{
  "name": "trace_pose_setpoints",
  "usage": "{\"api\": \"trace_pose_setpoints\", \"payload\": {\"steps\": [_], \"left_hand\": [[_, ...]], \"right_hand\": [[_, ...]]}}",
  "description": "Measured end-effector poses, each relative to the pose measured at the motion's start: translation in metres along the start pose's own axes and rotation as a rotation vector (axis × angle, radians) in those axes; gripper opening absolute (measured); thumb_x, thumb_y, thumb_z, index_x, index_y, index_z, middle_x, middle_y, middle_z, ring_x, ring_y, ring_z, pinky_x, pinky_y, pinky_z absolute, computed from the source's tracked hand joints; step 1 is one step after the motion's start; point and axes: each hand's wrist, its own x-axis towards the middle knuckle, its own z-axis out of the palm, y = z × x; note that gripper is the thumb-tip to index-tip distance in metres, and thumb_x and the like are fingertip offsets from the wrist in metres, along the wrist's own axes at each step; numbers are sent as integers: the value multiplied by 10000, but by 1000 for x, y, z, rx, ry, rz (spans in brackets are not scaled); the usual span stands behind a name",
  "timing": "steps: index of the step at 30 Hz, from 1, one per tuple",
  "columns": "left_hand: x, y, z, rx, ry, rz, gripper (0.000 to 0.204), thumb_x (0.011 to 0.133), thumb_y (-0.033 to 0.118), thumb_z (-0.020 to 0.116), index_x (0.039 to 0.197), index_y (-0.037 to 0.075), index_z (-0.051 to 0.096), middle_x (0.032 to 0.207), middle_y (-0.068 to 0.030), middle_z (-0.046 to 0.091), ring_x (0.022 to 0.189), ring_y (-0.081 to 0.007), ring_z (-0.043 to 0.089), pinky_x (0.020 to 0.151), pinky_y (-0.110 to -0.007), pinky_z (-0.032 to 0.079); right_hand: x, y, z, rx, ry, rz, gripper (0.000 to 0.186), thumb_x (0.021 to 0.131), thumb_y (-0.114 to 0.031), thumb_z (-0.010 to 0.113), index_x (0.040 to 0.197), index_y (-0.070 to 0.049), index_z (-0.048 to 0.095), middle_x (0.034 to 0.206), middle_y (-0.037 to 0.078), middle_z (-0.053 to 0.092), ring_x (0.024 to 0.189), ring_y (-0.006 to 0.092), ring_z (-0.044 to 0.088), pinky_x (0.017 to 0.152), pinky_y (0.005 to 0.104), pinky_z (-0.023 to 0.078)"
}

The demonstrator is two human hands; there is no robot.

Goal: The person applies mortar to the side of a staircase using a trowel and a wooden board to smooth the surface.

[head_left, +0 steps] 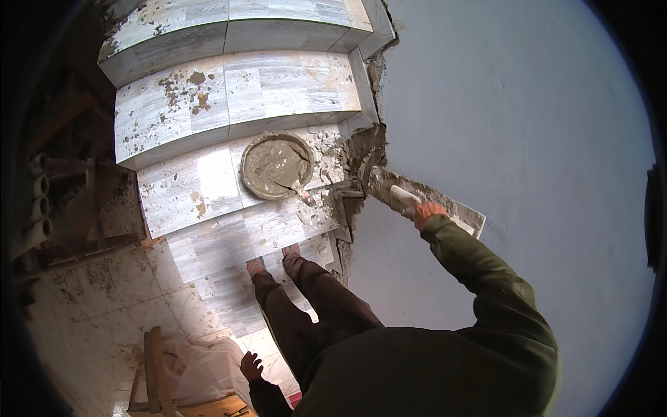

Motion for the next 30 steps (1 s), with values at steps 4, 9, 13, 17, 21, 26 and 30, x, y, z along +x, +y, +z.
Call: {"api": "trace_pose_setpoints", "payload": {"steps": [4, 9, 13, 17, 21, 26, 30], "left_hand": [[-7, 13, 2, 81, 49, 51, 345, 856, 326, 586, 1133, 121, 595, 903, -88, 660, 621, -202, 579, 450, -302, 358], [-7, 14, 2, 116, -14, 46, 414, 827, 402, 604, 1130, 121, 584, 988, -76, 647, 700, -171, 561, 549, -310, 390], [3, 5, 5, 72, -98, 40, 381, 838, 391, 602, 1115, 131, 586, 951, -69, 654, 673, -171, 565, 528, -315, 385], [11, 3, 3, 58, -137, 50, 367, 844, 388, 599, 1111, 137, 584, 930, -60, 656, 660, -171, 567, 522, -318, 381], [2, 8, 1, 134, -48, 57, 417, 835, 417, 596, 1146, 140, 568, 978, -51, 648, 696, -165, 573, 560, -335, 390], [7, -7, -3, 118, -54, -18, 451, 832, 446, 585, 1173, 153, 555, 1042, -44, 642, 729, -171, 572, 606, -345, 396], [7, -23, -3, 84, -72, -18, 453, 834, 452, 582, 1179, 161, 552, 1041, -37, 643, 724, -167, 573, 601, -341, 393]], "right_hand": [[22, 15, -2, -15, 109, -15, 219, 917, -250, 410, 943, -135, 595, 926, 126, 618, 878, 300, 624, 715, 430, 501], [-4, 13, -65, -82, -69, 30, 214, 900, -225, 425, 1001, -130, 587, 1034, 124, 604, 981, 278, 608, 755, 423, 503], [-8, 7, -76, -112, -90, -12, 237, 913, -222, 408, 1038, -125, 584, 1038, 112, 608, 989, 276, 604, 781, 419, 499], [29, -5, -69, -121, -126, 6, 251, 871, -214, 481, 1029, -96, 637, 1022, 113, 656, 964, 285, 645, 741, 423, 534], [34, -2, -77, -196, -140, 24, 319, 924, -245, 428, 1189, -130, 561, 1197, 99, 574, 1117, 256, 561, 861, 412, 490], [37, -6, -106, -275, -97, 51, 296, 891, -231, 464, 1139, -160, 611, 1153, 89, 598, 1097, 254, 571, 860, 403, 499], [45, -8, -112, -334, -89, 31, 300, 881, -244, 481, 1141, -167, 611, 1160, 89, 595, 1096, 252, 572, 856, 399, 500]]}}
